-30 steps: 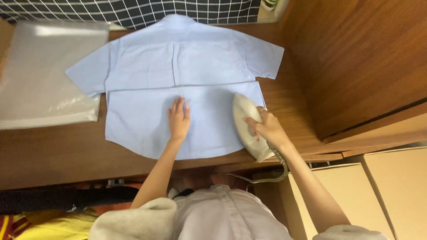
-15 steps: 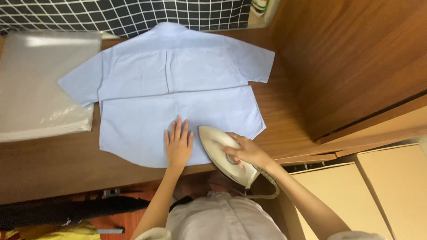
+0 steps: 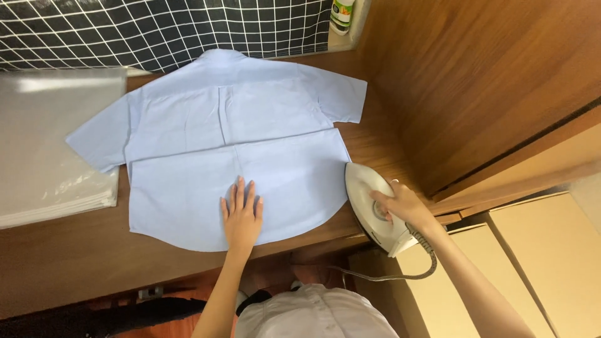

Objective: Ironing a blue button-down shirt and folding it neatly for storage or sale.

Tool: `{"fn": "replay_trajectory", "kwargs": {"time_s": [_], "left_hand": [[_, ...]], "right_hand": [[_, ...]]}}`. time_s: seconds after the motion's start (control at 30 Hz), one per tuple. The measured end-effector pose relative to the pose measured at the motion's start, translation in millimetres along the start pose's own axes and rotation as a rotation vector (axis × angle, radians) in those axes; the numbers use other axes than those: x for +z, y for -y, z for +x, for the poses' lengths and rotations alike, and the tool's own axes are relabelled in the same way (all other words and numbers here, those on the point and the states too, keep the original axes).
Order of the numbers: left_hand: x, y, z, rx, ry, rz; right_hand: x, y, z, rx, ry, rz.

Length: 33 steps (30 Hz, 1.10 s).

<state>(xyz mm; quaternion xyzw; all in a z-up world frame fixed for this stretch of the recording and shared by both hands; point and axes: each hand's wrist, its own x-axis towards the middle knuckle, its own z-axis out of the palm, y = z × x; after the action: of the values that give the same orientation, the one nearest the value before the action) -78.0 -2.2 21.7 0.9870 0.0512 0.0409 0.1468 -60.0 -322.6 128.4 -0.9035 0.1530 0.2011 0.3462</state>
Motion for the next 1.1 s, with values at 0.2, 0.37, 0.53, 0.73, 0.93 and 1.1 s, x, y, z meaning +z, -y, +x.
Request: {"fn": "replay_trajectory", "kwargs": {"time_s": [0.2, 0.37, 0.53, 0.73, 0.93, 1.1], "left_hand": [[-3, -2, -1, -0.008, 0.021, -0.031], [11, 6, 1, 0.042, -0.135, -0.107], [18, 13, -1, 0.094, -0.319, -0.315], [3, 11, -4, 0.017, -0.258, -0.512], [13, 16, -2, -0.047, -0.234, -0.579], [10, 15, -2, -0.006, -0.270, -0.548]], "right_hand": [[-3, 1, -2, -0.014, 0.015, 0.190], [5, 37, -29, -0.091, 0.078, 0.081], [32, 69, -62, -0.158, 0.225, 0.231], [74, 86, -66, -0.338, 0.553, 0.235], [81, 64, -50, -0.380, 0.506, 0.214], [55, 46, -40, -0.236, 0.369, 0.361]]}}
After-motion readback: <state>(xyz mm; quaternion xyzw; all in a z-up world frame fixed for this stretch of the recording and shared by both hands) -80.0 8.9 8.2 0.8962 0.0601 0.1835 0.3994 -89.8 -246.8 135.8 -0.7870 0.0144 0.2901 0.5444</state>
